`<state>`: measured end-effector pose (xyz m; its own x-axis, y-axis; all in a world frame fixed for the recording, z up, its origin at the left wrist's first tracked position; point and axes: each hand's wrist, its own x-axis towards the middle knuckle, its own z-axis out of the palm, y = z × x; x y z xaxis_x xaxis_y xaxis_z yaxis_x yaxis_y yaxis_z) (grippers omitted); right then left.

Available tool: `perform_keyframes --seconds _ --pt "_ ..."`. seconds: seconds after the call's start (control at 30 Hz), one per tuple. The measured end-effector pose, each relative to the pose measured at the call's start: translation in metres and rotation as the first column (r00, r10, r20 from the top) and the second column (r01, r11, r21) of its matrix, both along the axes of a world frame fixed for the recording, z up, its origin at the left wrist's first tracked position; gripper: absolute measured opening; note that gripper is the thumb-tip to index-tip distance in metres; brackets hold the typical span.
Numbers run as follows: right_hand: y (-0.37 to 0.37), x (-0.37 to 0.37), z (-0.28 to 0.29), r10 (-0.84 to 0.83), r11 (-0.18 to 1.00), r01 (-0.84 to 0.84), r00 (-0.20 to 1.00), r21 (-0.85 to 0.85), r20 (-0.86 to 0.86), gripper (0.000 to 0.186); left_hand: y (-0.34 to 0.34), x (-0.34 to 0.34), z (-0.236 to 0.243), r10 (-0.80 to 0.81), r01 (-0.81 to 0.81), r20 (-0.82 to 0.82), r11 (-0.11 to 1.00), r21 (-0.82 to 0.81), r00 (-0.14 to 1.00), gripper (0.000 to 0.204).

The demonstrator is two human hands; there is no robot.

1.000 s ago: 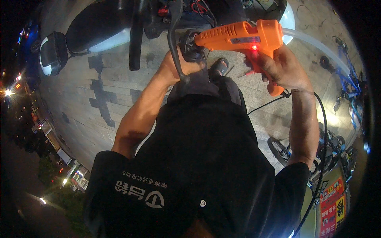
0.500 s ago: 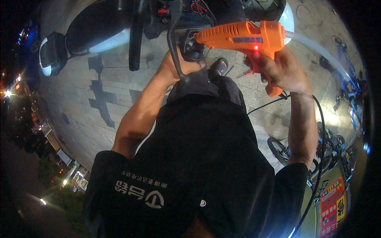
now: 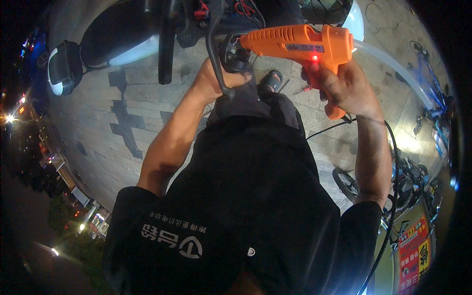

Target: The person repairs an electric scooter's handlebar control unit. They use a hot glue gun to apply glue to wires, then use a screwdriver to tighten screws on the control housing. The scooter's display lights up during the process.

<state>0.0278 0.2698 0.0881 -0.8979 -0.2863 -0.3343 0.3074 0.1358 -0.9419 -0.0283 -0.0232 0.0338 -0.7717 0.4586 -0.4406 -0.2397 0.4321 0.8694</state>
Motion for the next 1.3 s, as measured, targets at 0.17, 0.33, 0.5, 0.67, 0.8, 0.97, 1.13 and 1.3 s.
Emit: perform_keyframes --seconds 0.17,0.33,0.5,0.67,0.8,0.97,1.13,1.3 --pt "-0.0024 -0.0003 0.0003 -0.007 1.0 0.007 1.0 -0.004 0.018 0.035 -0.0001 0.0005 0.0001 0.018 -0.019 0.048 1.0 0.004 0.999 0.035" --pt "-0.0037 -0.0027 -0.0004 0.037 0.998 -0.035 0.998 0.06 -0.048 0.037 0.0007 0.0018 0.0042 0.023 -0.023 0.018 1.0 -0.01 1.0 0.031" --pt "-0.0027 -0.0021 -0.0035 0.017 0.999 -0.016 1.0 0.027 -0.024 0.038 -0.0006 0.002 0.0009 0.022 -0.023 0.029 0.999 0.023 0.999 0.031" --pt "-0.0039 -0.0036 -0.0026 0.012 1.0 -0.012 0.999 0.012 -0.05 0.039 -0.0018 0.0019 0.0003 0.022 -0.021 0.036 0.999 -0.032 0.999 0.03" --pt "-0.0037 -0.0049 -0.0022 0.025 1.0 -0.025 1.0 0.0 -0.017 0.04 -0.0032 0.0002 -0.0016 0.025 -0.027 0.049 0.999 0.034 0.998 0.031" --pt "-0.0038 -0.0065 -0.0044 0.057 0.998 -0.057 0.998 -0.001 -0.032 0.04 -0.0016 -0.0001 0.0053 0.058 -0.061 0.119 0.998 0.022 0.991 0.036" --pt "-0.0026 -0.0073 0.0001 0.057 0.998 -0.057 0.998 0.001 0.012 0.04 -0.0004 0.0012 0.0046 0.04 -0.04 0.036 0.999 -0.001 0.999 0.035" --pt "-0.0059 -0.0031 0.004 -0.014 1.0 0.013 1.0 0.024 0.013 0.04 -0.002 -0.0008 -0.0025 0.011 -0.011 0.035 1.0 0.012 0.999 0.036"
